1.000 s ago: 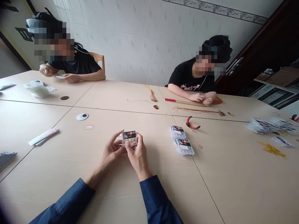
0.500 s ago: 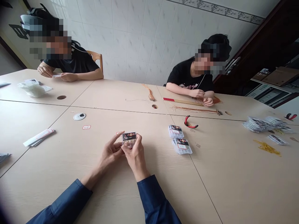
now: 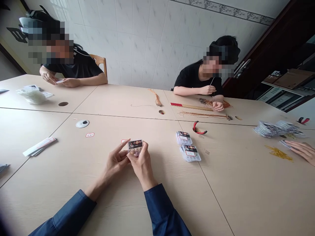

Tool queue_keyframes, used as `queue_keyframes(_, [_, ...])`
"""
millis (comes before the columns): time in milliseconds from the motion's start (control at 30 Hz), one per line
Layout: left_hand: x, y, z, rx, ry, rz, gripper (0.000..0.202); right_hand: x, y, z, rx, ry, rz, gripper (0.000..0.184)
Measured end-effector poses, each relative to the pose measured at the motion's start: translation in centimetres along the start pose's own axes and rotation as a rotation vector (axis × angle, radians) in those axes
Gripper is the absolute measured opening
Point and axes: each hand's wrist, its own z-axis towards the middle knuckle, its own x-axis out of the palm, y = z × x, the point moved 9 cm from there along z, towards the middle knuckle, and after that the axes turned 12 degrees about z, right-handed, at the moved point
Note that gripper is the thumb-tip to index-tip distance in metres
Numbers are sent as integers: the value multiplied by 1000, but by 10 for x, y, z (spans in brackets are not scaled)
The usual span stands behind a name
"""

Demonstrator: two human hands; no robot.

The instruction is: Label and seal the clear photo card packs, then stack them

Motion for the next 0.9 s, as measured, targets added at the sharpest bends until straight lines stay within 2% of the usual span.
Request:
queue_keyframes(267, [0,-1,0,-43,-11,-63,88,0,0,0,19,21,68,34])
queue_keyframes(900, [0,2,-1,-9,-14,-38,83,-1,-1,0,-31,-3,-41,43])
